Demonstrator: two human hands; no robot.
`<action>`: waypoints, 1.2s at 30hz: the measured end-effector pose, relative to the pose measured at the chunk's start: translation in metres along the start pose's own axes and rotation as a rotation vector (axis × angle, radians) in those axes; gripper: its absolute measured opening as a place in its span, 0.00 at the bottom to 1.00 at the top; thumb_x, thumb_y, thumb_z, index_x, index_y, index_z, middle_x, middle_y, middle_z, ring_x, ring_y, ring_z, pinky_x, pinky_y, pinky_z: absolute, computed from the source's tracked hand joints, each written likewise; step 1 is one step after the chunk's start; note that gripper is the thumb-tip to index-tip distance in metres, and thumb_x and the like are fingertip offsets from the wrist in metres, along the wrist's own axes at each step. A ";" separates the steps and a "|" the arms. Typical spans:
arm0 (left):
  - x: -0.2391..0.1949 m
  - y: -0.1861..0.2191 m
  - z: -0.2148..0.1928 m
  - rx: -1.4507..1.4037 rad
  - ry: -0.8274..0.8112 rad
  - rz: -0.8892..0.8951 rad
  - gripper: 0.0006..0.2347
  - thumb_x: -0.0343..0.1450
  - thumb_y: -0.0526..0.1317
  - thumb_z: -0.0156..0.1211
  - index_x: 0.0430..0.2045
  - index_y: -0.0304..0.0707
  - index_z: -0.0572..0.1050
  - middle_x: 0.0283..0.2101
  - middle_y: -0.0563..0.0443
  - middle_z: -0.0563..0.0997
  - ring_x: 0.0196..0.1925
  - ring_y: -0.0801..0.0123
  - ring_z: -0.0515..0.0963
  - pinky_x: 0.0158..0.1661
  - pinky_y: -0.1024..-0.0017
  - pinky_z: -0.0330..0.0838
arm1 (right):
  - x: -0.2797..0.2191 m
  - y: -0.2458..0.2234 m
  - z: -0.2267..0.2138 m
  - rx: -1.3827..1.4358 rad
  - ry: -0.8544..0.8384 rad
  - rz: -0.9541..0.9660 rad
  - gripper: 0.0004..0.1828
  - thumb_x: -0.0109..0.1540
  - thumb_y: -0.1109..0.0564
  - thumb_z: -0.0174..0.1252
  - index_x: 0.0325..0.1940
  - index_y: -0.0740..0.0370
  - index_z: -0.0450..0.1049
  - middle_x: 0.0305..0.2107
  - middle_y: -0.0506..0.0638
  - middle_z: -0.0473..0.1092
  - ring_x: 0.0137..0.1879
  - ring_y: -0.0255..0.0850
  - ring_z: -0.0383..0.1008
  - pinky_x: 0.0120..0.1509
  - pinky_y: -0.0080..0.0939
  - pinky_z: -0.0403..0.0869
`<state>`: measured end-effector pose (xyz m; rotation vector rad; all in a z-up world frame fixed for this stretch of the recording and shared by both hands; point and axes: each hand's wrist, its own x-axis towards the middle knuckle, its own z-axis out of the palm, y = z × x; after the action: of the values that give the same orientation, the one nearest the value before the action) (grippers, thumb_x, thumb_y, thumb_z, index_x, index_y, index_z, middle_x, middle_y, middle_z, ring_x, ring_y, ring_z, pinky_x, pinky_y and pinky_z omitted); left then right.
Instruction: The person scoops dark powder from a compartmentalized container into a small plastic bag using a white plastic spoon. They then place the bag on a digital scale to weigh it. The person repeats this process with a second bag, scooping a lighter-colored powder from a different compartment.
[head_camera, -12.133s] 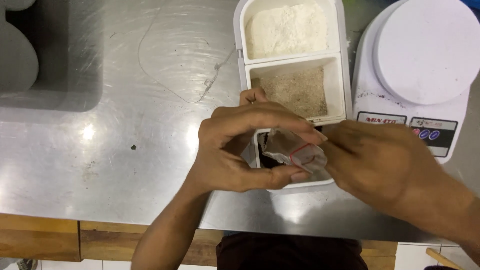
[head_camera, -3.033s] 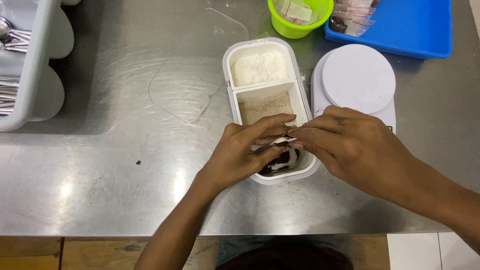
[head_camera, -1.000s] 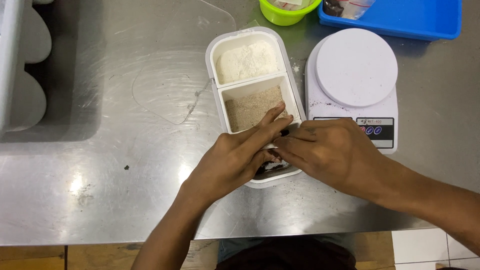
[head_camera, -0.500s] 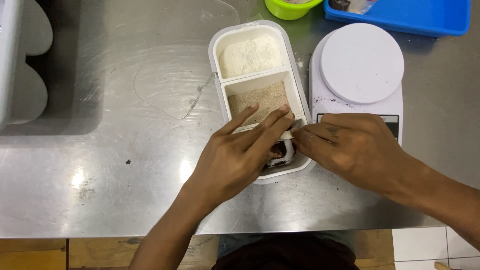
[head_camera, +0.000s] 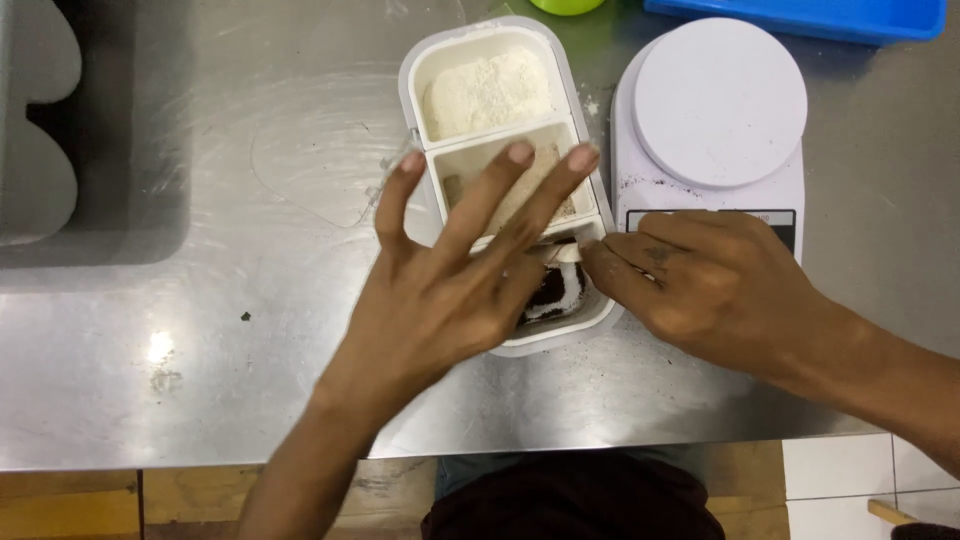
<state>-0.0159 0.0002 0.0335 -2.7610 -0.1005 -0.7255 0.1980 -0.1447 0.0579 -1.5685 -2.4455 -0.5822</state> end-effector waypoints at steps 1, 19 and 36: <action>0.002 -0.001 -0.004 -0.003 -0.003 -0.001 0.02 0.88 0.39 0.73 0.51 0.54 0.86 0.81 0.51 0.58 0.82 0.53 0.49 0.76 0.40 0.37 | 0.000 -0.001 0.000 0.004 -0.002 0.000 0.08 0.63 0.71 0.69 0.43 0.66 0.78 0.28 0.49 0.75 0.31 0.40 0.70 0.23 0.37 0.68; 0.027 -0.011 -0.011 -0.187 -0.227 0.085 0.02 0.79 0.36 0.68 0.43 0.44 0.82 0.81 0.46 0.48 0.83 0.53 0.48 0.72 0.33 0.38 | -0.011 0.002 0.001 -0.122 -0.028 -0.038 0.11 0.61 0.70 0.68 0.46 0.63 0.79 0.19 0.46 0.71 0.34 0.39 0.74 0.27 0.37 0.75; 0.017 -0.018 0.015 -1.117 -0.228 -0.127 0.20 0.78 0.52 0.40 0.54 0.42 0.75 0.49 0.57 0.85 0.68 0.56 0.71 0.69 0.43 0.28 | 0.007 0.015 -0.024 0.333 0.057 -0.010 0.07 0.61 0.62 0.72 0.39 0.66 0.80 0.32 0.50 0.78 0.33 0.44 0.77 0.40 0.42 0.79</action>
<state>0.0034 0.0220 0.0343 -3.9297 0.1333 -0.5870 0.2071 -0.1429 0.0856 -1.3868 -2.3588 -0.2015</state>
